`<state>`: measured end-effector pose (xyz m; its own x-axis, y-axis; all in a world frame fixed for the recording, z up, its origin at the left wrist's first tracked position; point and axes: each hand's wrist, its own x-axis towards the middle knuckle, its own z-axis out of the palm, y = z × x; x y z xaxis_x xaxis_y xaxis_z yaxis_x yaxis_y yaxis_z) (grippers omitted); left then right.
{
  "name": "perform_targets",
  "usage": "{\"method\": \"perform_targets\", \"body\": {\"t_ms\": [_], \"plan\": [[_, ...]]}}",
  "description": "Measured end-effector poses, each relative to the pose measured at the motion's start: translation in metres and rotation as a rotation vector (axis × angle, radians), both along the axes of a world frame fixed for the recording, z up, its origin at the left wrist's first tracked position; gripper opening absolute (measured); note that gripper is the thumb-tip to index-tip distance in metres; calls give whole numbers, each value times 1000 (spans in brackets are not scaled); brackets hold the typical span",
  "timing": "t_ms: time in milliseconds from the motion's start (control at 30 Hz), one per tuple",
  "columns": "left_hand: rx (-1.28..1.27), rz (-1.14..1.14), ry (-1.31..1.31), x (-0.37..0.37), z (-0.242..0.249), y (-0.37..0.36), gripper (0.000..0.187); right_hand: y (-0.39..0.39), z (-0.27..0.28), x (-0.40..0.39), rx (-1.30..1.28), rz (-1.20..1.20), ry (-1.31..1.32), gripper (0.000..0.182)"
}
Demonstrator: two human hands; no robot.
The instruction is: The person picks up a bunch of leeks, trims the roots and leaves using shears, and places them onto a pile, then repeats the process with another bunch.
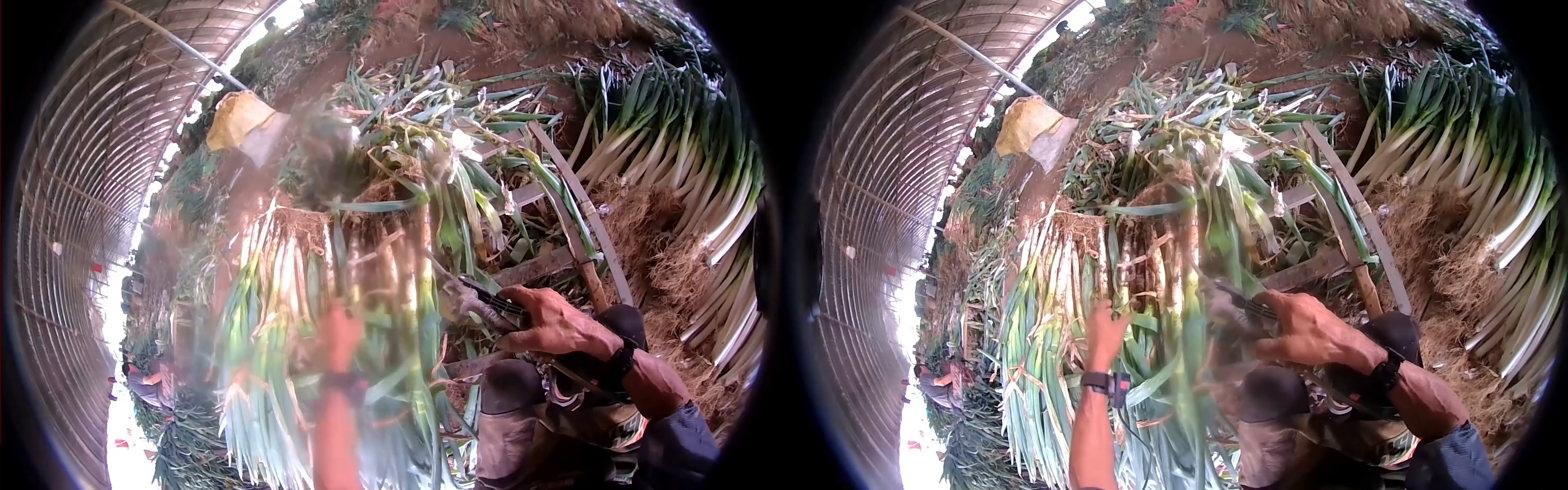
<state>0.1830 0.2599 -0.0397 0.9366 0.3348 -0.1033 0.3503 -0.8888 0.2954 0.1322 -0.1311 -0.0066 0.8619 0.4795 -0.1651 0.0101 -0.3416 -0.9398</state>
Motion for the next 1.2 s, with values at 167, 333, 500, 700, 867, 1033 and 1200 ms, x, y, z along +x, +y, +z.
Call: {"method": "perform_targets", "body": {"t_ms": [167,333,500,700,867,1033,1200], "plan": [[284,-421,-279,-54,-50,-65,61,-1,9,-3,-51,32,35,57],[380,-348,-310,-90,-99,-98,78,2,-4,-8,15,-46,-83,55],[272,-244,-193,-95,-109,-82,63,-24,7,-16,-37,313,-40,58],[-159,-197,-265,-103,-41,-111,32,-42,55,-35,-166,177,30,57],[-125,-289,-367,-106,-27,-141,32,-54,37,-47,-237,27,-169,52],[-48,-302,-352,-55,-75,-161,33,-50,29,-52,-184,7,-139,61],[-156,-354,-45,-55,-69,-150,51,-45,50,-50,-207,116,-146,48]]}}
